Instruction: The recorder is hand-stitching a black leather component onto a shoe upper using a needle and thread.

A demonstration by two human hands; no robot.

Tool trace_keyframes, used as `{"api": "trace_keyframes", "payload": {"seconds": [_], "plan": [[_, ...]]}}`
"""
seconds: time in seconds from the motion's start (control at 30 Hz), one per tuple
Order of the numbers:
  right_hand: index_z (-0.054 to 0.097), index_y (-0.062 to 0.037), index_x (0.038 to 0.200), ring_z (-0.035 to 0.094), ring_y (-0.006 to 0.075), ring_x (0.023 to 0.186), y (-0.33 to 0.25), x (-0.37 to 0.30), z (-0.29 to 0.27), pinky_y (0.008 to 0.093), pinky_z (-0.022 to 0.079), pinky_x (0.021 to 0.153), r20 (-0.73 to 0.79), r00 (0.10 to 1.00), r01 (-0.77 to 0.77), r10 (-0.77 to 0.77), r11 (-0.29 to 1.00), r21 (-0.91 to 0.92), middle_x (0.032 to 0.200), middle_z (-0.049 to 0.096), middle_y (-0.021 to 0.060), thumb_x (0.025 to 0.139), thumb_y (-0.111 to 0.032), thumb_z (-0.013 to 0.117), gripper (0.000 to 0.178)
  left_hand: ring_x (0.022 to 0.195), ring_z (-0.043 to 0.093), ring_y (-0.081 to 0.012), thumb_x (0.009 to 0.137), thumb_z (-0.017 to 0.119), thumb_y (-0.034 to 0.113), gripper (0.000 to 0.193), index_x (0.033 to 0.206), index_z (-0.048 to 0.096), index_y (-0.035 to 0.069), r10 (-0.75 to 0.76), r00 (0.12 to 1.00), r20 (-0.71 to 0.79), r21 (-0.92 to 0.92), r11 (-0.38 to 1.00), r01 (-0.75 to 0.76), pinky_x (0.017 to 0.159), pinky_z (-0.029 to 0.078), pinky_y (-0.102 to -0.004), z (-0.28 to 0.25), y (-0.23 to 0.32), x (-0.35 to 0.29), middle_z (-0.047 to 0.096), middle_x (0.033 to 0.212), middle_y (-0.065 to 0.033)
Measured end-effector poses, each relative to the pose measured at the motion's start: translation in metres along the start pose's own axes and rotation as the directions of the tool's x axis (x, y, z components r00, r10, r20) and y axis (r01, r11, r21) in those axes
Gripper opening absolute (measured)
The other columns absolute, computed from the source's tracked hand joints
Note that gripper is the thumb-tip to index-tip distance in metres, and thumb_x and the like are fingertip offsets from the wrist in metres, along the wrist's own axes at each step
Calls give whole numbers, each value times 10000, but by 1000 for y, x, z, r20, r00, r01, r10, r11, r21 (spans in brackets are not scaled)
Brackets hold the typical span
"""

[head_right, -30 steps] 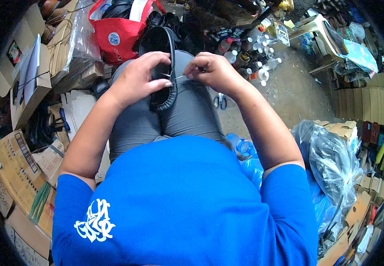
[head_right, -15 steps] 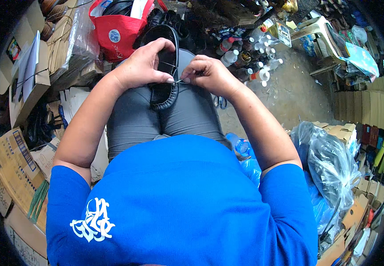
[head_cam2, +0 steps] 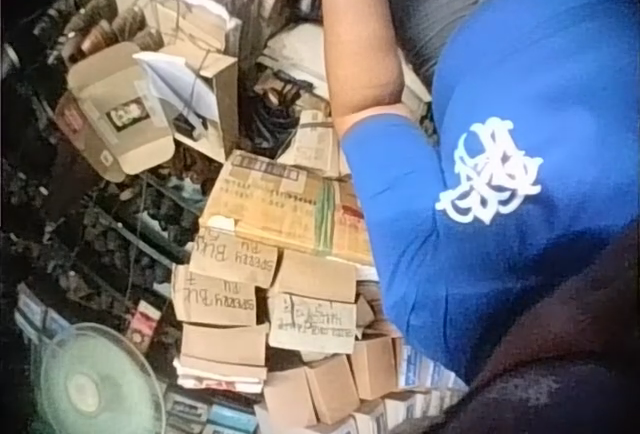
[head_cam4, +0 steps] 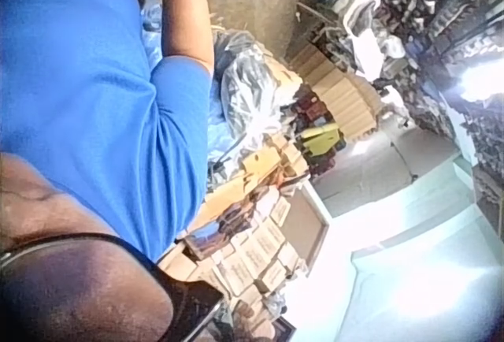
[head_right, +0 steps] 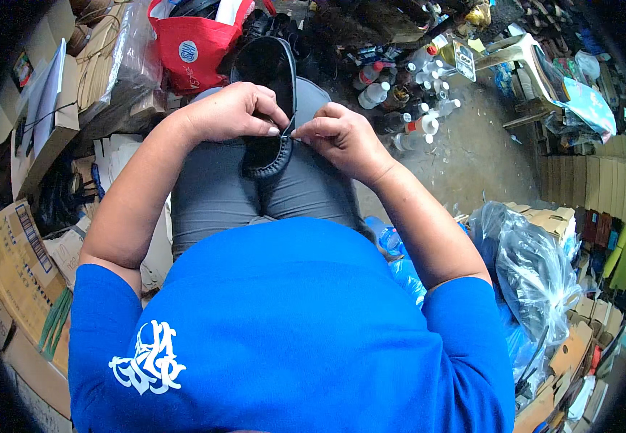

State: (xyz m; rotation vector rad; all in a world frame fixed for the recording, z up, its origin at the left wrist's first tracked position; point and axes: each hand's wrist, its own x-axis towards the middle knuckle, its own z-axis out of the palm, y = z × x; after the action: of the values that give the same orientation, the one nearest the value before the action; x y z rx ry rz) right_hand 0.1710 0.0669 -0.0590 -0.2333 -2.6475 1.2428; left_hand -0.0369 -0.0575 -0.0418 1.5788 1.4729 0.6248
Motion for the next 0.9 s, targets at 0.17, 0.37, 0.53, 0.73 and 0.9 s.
{"api": "trace_keyframes", "payload": {"seconds": [0.17, 0.37, 0.53, 0.73, 0.9], "plan": [[719, -203, 948, 609, 268, 759, -5, 0, -4, 371, 509, 666, 42, 993, 115, -109, 973, -198, 828, 593, 67, 758, -43, 656, 257, 788, 572, -199, 795, 674, 97, 253, 1044, 719, 94, 9, 1000, 15, 71, 997, -10, 750, 459, -315, 2, 0, -2, 546, 810, -71], [710, -174, 917, 593, 282, 839, -27, 6, -12, 393, 462, 745, 183, 976, 187, -116, 876, -445, 840, 586, 79, 755, -83, 616, 209, 796, 577, -232, 786, 673, 89, 264, 1045, 720, 104, 21, 1000, 15, 163, 986, -23, 750, 463, -326, 4, 2, -1, 545, 826, -87], [693, -117, 889, 551, 253, 934, -60, 23, -9, 377, 421, 807, 324, 946, 228, -14, 738, -635, 872, 545, 95, 753, -56, 551, 206, 827, 594, -273, 718, 697, 56, 239, 955, 719, 75, 197, 977, -82, 350, 923, -157, 770, 482, -355, 10, -1, -5, 575, 848, -97], [692, -97, 851, 631, 298, 877, -47, 29, 2, 414, 484, 801, 298, 954, 189, 15, 743, -643, 889, 615, 121, 789, -110, 573, 135, 842, 606, -269, 655, 724, 11, 225, 873, 683, 52, 254, 929, -270, 323, 933, -161, 765, 497, -347, 17, -16, 2, 592, 840, -85], [684, -95, 863, 634, 333, 803, -39, 32, 8, 419, 517, 712, 201, 974, 6, 105, 872, -489, 817, 623, 146, 758, -106, 650, 110, 868, 602, -247, 633, 738, -3, 223, 837, 666, 50, 190, 938, -291, 228, 966, -125, 786, 497, -325, 18, -18, -3, 576, 885, -76]]}}
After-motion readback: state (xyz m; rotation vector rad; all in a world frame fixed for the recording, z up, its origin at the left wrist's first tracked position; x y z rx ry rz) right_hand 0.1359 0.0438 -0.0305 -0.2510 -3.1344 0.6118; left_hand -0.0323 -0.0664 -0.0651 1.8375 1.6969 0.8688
